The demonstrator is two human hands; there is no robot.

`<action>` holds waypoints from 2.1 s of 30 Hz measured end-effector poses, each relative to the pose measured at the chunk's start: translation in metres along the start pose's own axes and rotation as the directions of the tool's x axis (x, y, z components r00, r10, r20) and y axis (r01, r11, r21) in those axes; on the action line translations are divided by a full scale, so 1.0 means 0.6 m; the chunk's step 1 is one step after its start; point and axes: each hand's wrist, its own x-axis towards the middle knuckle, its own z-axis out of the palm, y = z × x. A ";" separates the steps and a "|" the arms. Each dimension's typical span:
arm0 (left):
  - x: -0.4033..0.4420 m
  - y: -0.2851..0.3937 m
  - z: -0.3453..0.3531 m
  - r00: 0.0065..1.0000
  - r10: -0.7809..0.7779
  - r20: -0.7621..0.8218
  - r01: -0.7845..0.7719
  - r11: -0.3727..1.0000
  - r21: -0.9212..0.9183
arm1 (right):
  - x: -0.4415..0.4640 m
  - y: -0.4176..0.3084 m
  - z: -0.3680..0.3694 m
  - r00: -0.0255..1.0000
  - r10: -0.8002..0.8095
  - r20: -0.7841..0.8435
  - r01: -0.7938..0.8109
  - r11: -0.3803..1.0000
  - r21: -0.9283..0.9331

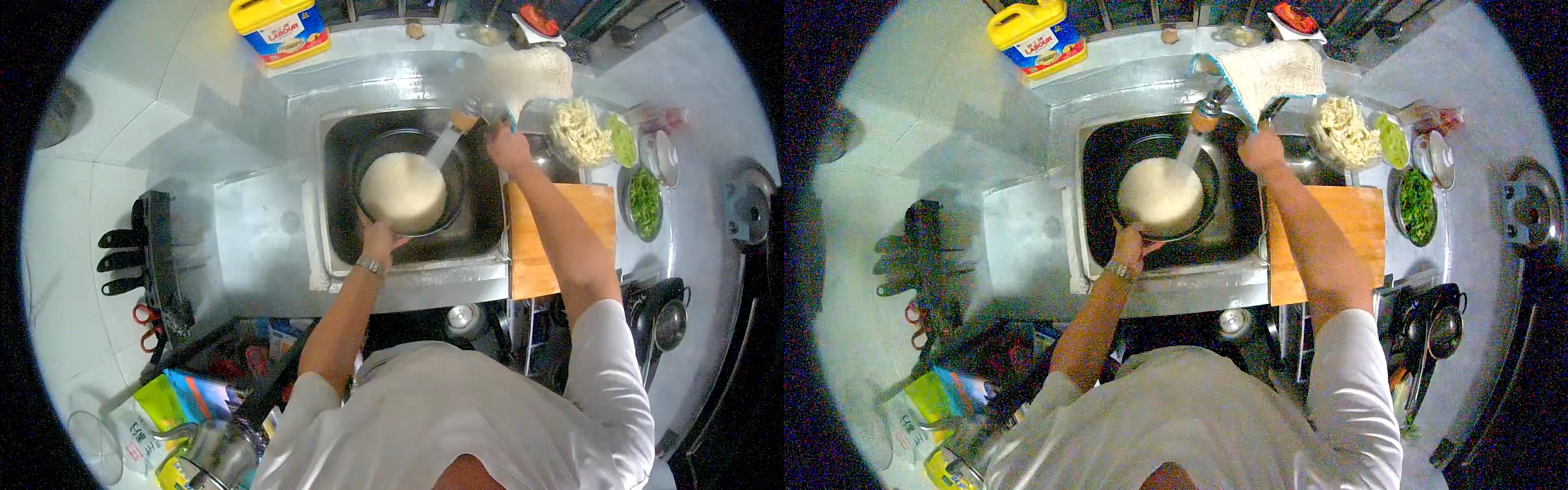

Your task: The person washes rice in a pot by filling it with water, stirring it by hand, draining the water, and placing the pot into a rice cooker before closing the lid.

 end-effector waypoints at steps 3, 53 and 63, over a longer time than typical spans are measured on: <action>0.039 -0.015 -0.001 0.999 -0.026 0.034 0.025 1.000 0.006 | -0.025 -0.022 -0.006 1.000 0.025 0.003 -0.025 0.990 0.140; 0.051 0.073 0.042 0.984 -0.102 0.147 0.074 0.980 0.186 | -0.163 -0.082 0.085 0.751 0.216 0.624 -0.660 0.247 0.709; 0.054 0.060 0.001 0.992 -0.114 0.053 0.103 0.978 0.181 | -0.186 -0.113 0.099 0.721 0.206 0.661 -0.691 0.158 0.705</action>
